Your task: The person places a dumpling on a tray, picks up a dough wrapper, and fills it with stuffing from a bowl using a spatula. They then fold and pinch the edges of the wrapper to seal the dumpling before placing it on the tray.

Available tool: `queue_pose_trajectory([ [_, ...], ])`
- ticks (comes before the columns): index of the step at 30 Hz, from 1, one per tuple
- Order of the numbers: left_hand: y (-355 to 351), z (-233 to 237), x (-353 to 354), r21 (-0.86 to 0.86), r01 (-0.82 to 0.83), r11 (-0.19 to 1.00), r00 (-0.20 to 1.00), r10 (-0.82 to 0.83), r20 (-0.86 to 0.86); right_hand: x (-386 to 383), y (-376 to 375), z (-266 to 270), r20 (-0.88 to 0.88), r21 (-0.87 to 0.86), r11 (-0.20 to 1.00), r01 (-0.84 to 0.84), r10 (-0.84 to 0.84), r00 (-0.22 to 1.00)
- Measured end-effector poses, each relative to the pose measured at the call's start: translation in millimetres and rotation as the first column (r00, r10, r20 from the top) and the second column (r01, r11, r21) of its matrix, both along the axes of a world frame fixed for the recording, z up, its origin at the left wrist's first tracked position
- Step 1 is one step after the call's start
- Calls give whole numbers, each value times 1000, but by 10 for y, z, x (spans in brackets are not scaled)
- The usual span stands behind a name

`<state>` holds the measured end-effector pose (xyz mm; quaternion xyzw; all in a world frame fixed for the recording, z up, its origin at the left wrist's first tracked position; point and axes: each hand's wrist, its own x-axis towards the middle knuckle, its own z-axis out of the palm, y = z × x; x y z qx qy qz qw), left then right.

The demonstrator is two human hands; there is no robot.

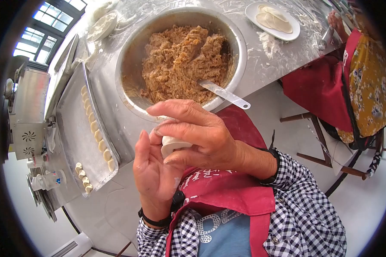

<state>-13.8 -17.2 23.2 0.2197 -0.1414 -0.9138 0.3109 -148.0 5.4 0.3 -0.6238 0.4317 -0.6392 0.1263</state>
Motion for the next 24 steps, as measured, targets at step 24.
queue_pose_trajectory([
  [24, -2, -183, 32, 236, -84, 968, 958, 144, -248, -47, -18, -39, -330, -67, 998, -2, -20, 944],
])
